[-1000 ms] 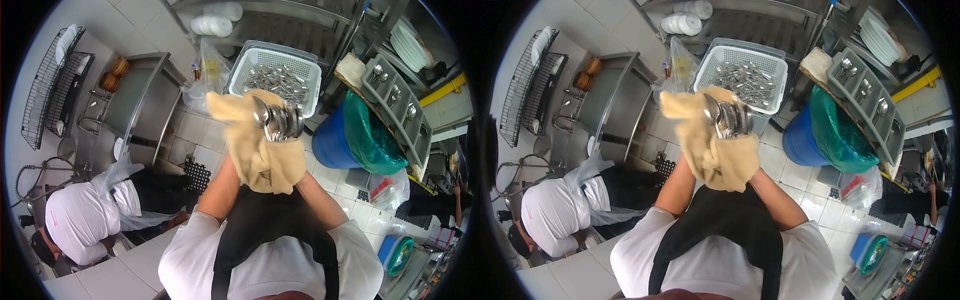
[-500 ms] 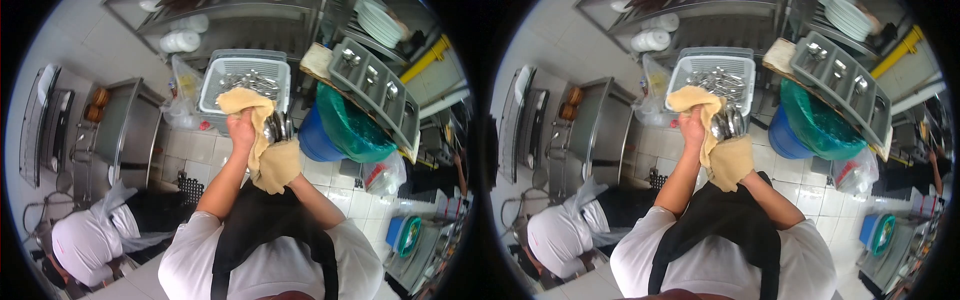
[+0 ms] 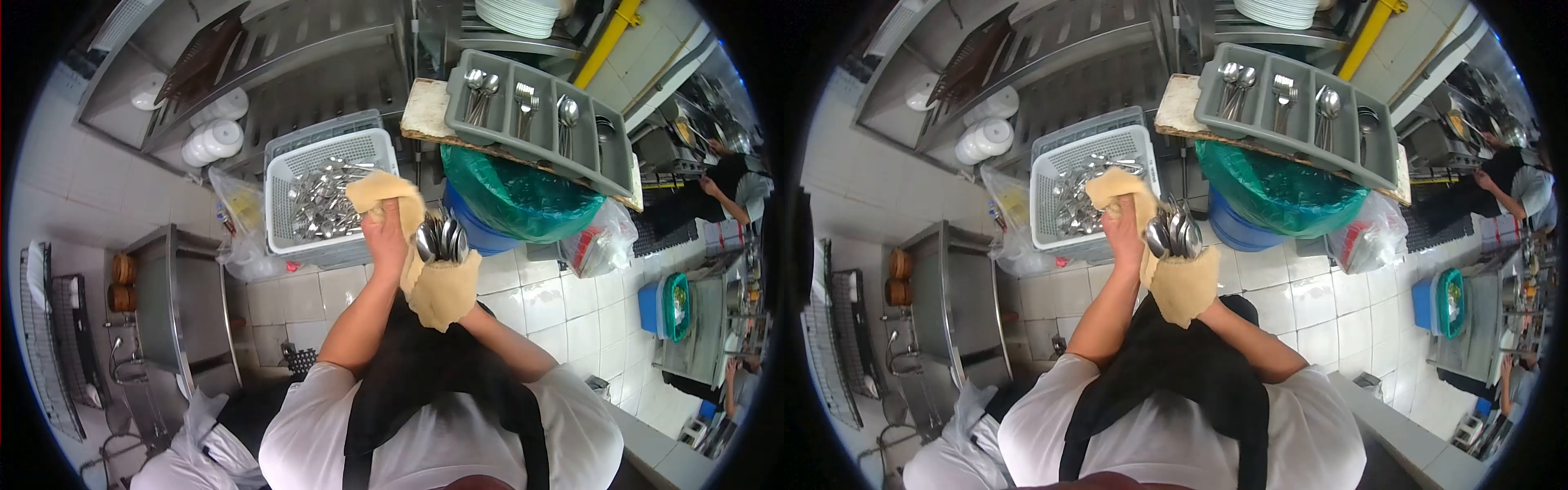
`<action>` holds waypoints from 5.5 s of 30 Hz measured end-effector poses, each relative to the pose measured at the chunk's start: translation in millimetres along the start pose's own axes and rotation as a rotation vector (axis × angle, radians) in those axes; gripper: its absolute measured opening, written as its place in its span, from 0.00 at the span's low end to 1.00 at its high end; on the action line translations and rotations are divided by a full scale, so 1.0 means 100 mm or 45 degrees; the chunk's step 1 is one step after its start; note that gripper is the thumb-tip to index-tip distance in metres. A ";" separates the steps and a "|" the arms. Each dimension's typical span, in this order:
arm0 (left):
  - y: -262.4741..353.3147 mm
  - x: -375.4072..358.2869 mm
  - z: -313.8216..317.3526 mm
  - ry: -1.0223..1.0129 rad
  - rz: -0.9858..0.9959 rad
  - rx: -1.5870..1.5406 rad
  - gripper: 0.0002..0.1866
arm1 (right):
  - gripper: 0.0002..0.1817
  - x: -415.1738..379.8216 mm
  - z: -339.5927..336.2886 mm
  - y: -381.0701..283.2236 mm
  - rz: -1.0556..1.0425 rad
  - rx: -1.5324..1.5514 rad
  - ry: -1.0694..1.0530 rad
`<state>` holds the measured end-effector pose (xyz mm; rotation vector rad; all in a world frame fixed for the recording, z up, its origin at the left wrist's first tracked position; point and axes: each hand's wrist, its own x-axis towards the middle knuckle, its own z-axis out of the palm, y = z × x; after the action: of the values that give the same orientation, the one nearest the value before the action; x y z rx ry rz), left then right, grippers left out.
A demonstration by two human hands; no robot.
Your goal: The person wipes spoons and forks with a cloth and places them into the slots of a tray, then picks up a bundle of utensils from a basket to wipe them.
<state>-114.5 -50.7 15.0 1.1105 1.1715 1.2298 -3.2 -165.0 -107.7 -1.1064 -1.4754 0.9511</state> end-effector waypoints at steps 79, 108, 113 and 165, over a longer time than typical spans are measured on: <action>0.43 -0.06 2.60 -1.013 -0.930 -0.948 0.22 | 0.23 -0.17 -1.65 -1.08 0.103 -0.280 1.187; -0.29 0.17 2.73 -1.068 -0.970 -0.675 0.16 | 0.20 0.07 -1.33 -1.43 0.234 -0.447 1.304; -0.05 0.51 3.06 -1.426 -1.293 -0.686 0.18 | 0.21 -0.08 -1.45 -1.36 0.304 -0.277 1.244; 0.20 -0.13 2.17 -1.340 -0.936 -0.742 0.18 | 0.19 0.00 -1.20 -1.57 0.318 -0.501 1.422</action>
<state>99.7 -59.8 54.5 0.6042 0.2802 0.2452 90.1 -205.1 61.9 -1.7350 -0.5911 0.0695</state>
